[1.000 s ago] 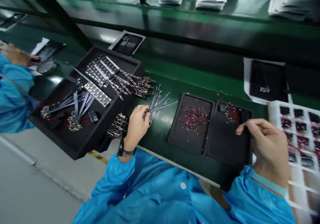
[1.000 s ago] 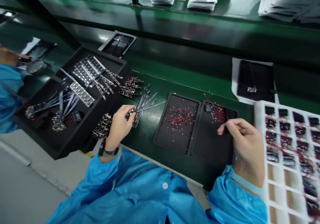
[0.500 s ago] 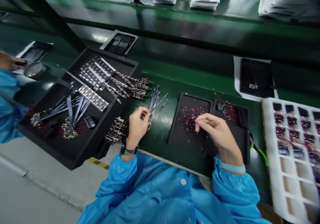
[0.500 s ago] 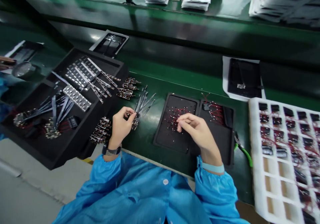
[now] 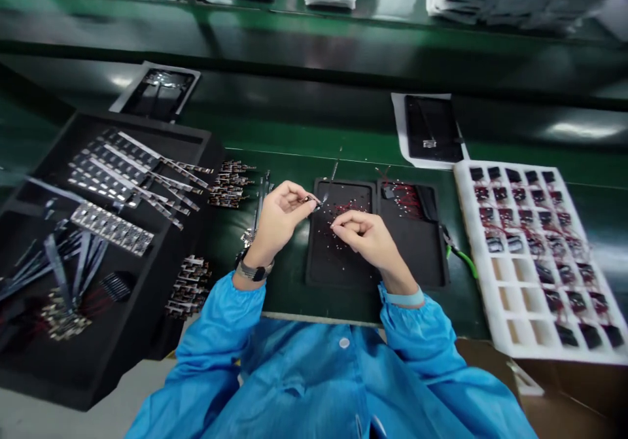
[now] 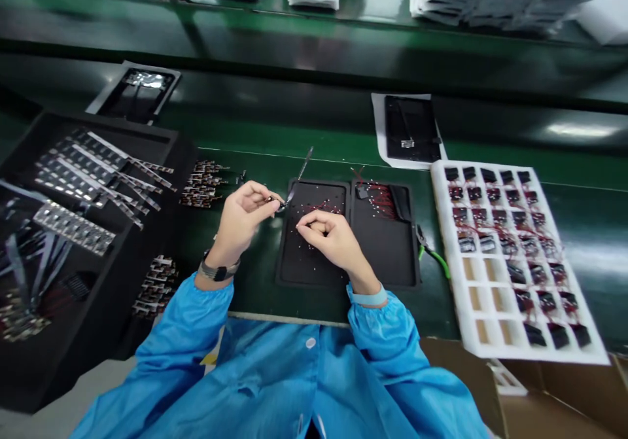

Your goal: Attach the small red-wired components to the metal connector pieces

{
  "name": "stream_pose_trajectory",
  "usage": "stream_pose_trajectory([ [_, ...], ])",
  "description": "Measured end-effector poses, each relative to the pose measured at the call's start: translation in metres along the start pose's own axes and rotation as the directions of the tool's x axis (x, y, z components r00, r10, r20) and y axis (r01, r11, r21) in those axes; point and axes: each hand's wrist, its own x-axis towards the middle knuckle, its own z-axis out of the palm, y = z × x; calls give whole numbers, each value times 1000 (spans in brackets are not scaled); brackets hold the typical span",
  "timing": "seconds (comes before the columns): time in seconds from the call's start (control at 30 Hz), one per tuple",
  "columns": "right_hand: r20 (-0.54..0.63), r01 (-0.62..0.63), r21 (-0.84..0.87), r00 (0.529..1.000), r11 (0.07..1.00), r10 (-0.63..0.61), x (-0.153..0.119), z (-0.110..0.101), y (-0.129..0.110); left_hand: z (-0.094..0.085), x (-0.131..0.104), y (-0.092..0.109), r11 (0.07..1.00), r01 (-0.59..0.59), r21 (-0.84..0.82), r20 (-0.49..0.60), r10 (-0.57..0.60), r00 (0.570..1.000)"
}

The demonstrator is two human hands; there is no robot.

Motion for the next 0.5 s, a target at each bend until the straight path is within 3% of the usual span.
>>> stream_pose_trajectory([
  [0.2, -115, 79, -77, 990, 994, -87, 0, 1, 2, 11, -4, -16, 984, 136, -113, 34, -133, 991],
  [0.5, -107, 51, -57, 993, 997, -57, -1, 4, 0, 15, -6, -19, 970, 198, -143, 58, -191, 980],
])
